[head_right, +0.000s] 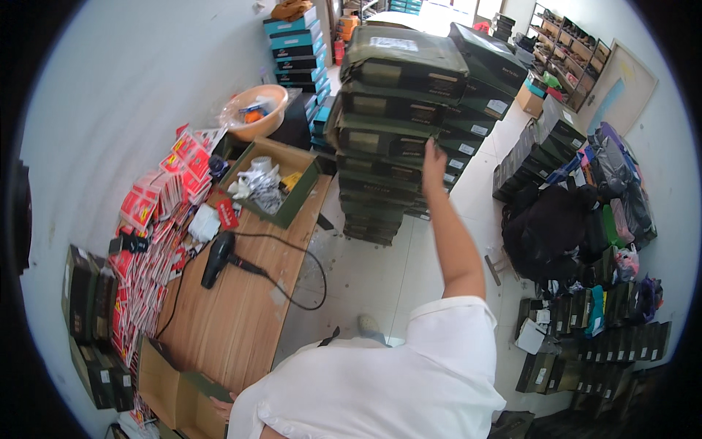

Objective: The person packs shoes into green shoe boxes, places tissue paper and red cards inside, closes the boxes, and uses a heat gun to apply labels. The person then stacks the sealed boxes on the floor.

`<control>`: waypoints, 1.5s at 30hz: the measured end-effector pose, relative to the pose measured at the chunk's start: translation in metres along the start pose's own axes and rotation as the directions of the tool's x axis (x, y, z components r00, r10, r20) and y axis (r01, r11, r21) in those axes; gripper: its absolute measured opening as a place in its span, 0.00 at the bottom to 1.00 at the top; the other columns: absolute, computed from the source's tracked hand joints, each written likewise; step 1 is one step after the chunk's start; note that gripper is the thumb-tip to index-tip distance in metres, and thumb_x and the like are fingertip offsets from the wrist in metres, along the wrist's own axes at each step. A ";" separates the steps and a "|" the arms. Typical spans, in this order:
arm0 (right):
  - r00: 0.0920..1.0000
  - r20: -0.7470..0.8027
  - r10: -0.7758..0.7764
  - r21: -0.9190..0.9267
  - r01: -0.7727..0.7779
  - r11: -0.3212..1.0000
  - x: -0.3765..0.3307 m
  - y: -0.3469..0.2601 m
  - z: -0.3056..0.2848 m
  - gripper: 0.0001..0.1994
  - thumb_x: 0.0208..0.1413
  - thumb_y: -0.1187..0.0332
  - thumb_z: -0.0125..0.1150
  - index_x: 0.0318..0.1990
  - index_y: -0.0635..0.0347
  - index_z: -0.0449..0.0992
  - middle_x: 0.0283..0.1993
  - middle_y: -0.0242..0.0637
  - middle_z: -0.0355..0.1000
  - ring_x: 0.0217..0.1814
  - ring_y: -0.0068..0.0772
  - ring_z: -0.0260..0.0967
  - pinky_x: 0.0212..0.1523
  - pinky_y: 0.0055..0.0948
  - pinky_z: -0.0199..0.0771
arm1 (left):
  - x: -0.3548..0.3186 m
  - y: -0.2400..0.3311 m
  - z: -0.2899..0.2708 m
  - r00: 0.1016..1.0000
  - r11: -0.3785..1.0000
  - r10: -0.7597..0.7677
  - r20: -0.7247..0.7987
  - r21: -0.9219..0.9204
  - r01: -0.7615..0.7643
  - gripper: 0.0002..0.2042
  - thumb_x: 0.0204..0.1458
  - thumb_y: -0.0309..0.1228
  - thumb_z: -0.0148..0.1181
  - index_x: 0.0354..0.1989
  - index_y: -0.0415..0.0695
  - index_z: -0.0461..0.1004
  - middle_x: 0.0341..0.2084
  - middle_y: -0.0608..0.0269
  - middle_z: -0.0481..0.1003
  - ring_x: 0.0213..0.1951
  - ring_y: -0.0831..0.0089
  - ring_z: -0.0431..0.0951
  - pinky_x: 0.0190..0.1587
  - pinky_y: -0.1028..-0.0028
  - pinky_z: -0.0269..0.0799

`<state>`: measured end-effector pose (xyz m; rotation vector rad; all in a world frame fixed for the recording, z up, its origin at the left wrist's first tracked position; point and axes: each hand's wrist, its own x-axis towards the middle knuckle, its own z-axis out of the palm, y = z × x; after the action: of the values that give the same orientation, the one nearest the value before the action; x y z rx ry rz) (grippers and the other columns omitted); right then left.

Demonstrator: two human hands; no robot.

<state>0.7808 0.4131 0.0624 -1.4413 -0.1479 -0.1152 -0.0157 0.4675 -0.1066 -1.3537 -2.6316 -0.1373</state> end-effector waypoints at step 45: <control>-0.130 0.810 0.571 -0.537 -0.556 0.634 -0.353 -0.036 0.070 0.34 0.48 0.57 0.60 0.64 0.57 0.59 0.59 0.39 0.66 0.61 0.40 0.64 0.57 0.43 0.67 | 0.055 0.085 -0.017 0.435 -0.234 0.768 0.470 -0.427 0.874 0.33 0.61 0.60 0.40 0.66 0.46 0.60 0.60 0.59 0.68 0.59 0.61 0.69 0.62 0.57 0.62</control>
<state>0.4247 0.4747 0.0465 -1.2267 -0.5507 1.6957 0.0241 0.5577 -0.0786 -1.4102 -2.7664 -3.8922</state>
